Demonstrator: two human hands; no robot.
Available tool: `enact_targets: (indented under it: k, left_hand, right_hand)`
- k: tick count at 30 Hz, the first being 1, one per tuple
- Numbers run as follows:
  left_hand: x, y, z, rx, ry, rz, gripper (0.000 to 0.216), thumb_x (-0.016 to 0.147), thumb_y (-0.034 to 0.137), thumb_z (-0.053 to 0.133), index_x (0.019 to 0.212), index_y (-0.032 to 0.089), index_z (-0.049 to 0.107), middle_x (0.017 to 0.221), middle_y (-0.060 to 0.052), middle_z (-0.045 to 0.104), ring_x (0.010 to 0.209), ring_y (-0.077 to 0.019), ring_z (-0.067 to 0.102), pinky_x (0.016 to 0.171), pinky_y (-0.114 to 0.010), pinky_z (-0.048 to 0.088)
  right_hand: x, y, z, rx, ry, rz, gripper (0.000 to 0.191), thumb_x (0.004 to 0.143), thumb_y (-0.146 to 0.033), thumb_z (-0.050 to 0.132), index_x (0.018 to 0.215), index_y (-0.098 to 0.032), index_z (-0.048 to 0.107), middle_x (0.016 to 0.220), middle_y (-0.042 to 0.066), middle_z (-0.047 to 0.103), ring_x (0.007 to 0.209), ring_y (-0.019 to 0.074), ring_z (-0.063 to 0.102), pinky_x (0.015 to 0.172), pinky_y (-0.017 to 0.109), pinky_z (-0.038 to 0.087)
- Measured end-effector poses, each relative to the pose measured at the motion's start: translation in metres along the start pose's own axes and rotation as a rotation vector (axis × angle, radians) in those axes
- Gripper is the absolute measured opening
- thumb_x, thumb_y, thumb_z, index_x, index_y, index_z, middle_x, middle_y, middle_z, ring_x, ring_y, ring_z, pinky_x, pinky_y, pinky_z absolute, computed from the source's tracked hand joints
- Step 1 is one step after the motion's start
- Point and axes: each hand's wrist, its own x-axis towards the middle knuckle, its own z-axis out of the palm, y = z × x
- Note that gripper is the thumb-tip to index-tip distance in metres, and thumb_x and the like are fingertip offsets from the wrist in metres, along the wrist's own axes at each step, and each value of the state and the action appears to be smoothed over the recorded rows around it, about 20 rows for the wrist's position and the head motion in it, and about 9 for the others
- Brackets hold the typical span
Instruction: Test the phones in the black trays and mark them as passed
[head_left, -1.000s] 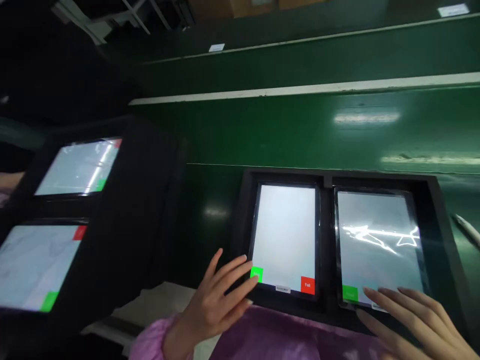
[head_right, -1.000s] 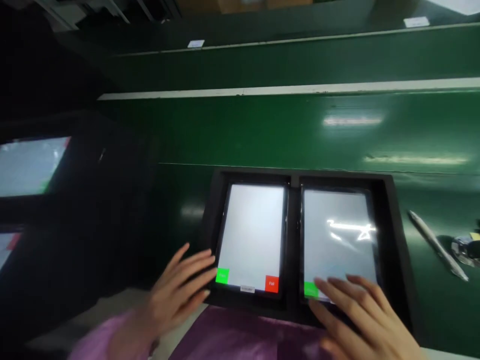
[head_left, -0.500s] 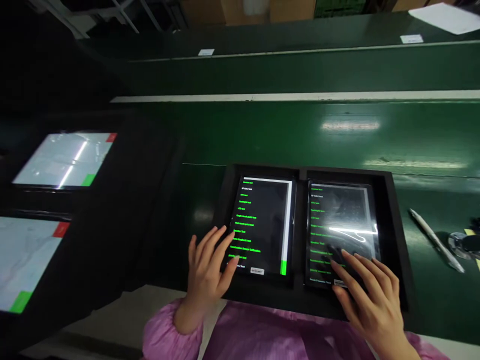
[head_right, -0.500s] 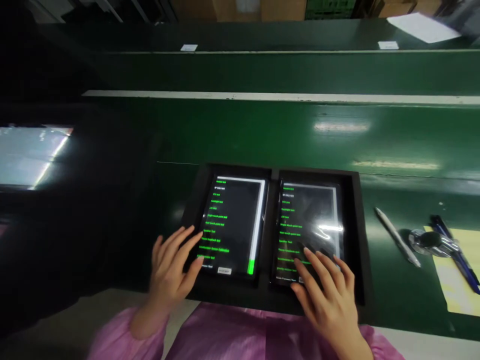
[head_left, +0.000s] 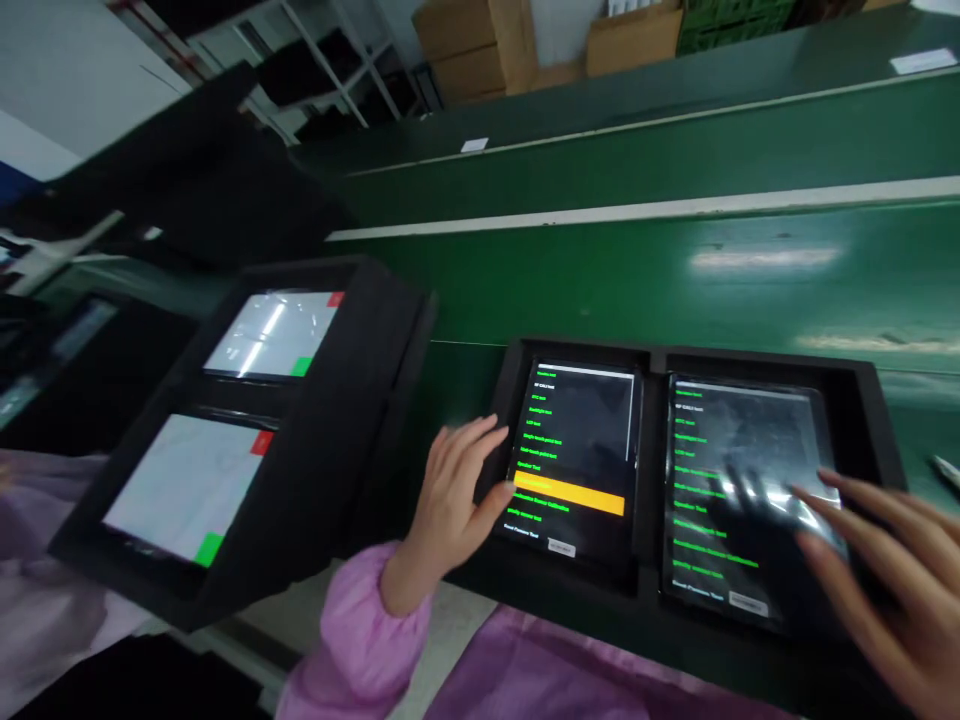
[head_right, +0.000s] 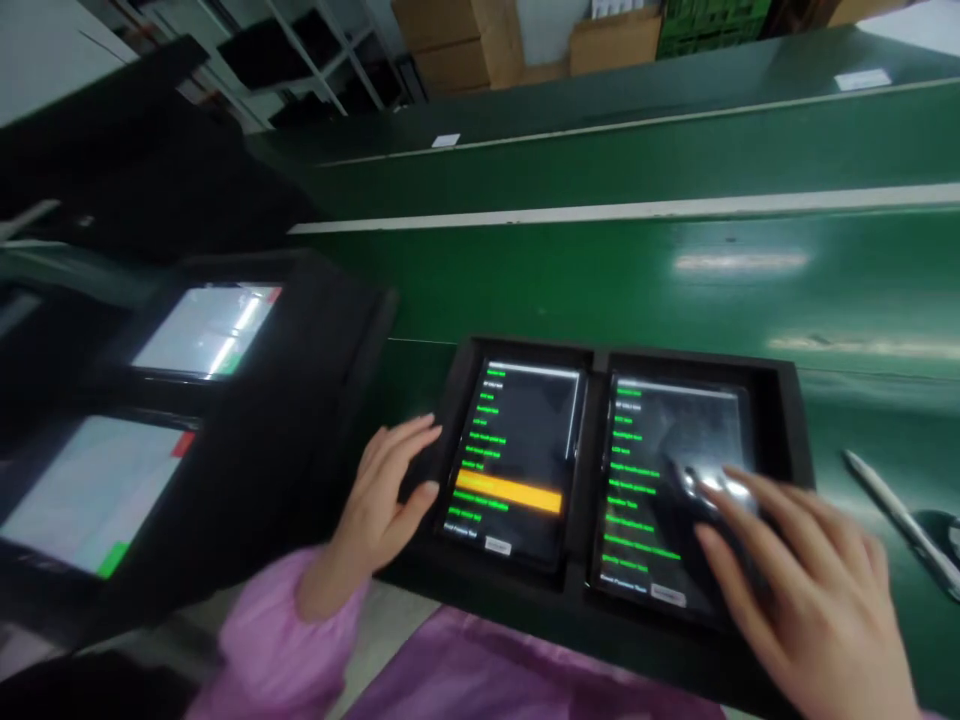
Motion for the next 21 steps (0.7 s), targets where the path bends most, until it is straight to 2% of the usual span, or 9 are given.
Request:
enact_targets:
  k: [2,3,4,6,8,10,12,17,21]
  left_hand:
    - [0.042,-0.008,0.006,-0.014,-0.089,0.017,0.042,0.111,0.045,0.036,0.136,0.023,0.061,0.135,-0.011,0.068,0.126,-0.0256,0.064,0.112,-0.046,0.047]
    - [0.065,-0.011,0.013,-0.011,-0.147,0.027,0.042,0.110,0.047,0.038,0.132,0.023,0.064,0.133,-0.010,0.070,0.124,-0.0261,0.064,0.110,-0.046,0.048]
    - [0.087,-0.012,0.021,-0.001,-0.189,0.032,0.041,0.110,0.048,0.040,0.128,0.024,0.067,0.130,-0.009,0.071,0.124,-0.0264,0.064,0.110,-0.047,0.048]
    - [0.122,-0.013,0.041,-0.001,-0.194,0.039,0.038,0.109,0.046,0.042,0.120,0.023,0.071,0.121,-0.008,0.073,0.117,-0.0269,0.066,0.110,-0.048,0.047]
    - [0.141,-0.011,0.056,-0.008,-0.156,0.044,0.039,0.108,0.045,0.043,0.112,0.022,0.073,0.109,-0.009,0.074,0.107,-0.0272,0.067,0.110,-0.051,0.046]
    - [0.143,-0.012,0.064,-0.013,-0.115,0.052,0.043,0.107,0.048,0.041,0.106,0.021,0.075,0.098,-0.009,0.073,0.098,-0.0280,0.067,0.107,-0.053,0.046]
    - [0.133,-0.016,0.065,-0.021,-0.080,0.056,0.050,0.107,0.052,0.036,0.101,0.022,0.075,0.091,-0.010,0.070,0.093,-0.0286,0.066,0.102,-0.054,0.047]
    - [0.106,-0.027,0.059,-0.028,-0.011,0.057,0.052,0.106,0.057,0.033,0.095,0.027,0.074,0.084,-0.007,0.068,0.084,-0.0262,0.063,0.100,-0.051,0.047]
    - [0.108,-0.026,0.057,-0.069,-0.070,0.017,0.048,0.106,0.054,0.036,0.095,0.026,0.073,0.090,-0.007,0.070,0.089,-0.0270,0.064,0.103,-0.054,0.043]
  right_hand:
    - [0.032,0.023,0.013,0.040,-0.054,-0.024,0.043,0.110,-0.038,0.044,0.150,-0.027,0.057,0.114,0.012,0.073,0.098,0.0341,0.068,0.081,0.048,0.050]
    - [0.049,0.033,0.023,0.075,-0.126,-0.027,0.042,0.112,-0.041,0.038,0.135,-0.021,0.067,0.110,0.014,0.073,0.097,0.0332,0.068,0.083,0.047,0.051]
    - [0.065,0.041,0.034,0.096,-0.265,-0.005,0.047,0.113,-0.044,0.034,0.124,-0.018,0.072,0.109,0.015,0.074,0.098,0.0324,0.069,0.085,0.046,0.052]
    - [0.091,0.051,0.057,0.061,-0.366,0.032,0.047,0.112,-0.042,0.036,0.110,-0.016,0.075,0.103,0.015,0.074,0.096,0.0316,0.069,0.085,0.045,0.054]
    - [0.105,0.054,0.073,0.017,-0.414,0.074,0.045,0.112,-0.039,0.040,0.102,-0.015,0.076,0.097,0.015,0.072,0.091,0.0304,0.068,0.083,0.043,0.053]
    - [0.107,0.049,0.080,-0.003,-0.441,0.093,0.039,0.112,-0.036,0.044,0.102,-0.015,0.075,0.098,0.014,0.071,0.093,0.0287,0.066,0.085,0.041,0.052]
    - [0.103,0.040,0.080,-0.002,-0.463,0.098,0.035,0.112,-0.034,0.046,0.106,-0.016,0.075,0.102,0.012,0.071,0.097,0.0274,0.065,0.088,0.039,0.051]
    - [0.091,0.023,0.073,0.017,-0.491,0.113,0.039,0.114,-0.042,0.044,0.115,-0.016,0.073,0.106,0.012,0.070,0.098,0.0277,0.062,0.079,0.038,0.050]
    - [0.091,0.025,0.073,0.036,-0.479,0.108,0.043,0.114,-0.043,0.041,0.114,-0.016,0.074,0.105,0.013,0.069,0.095,0.0290,0.061,0.079,0.040,0.049]
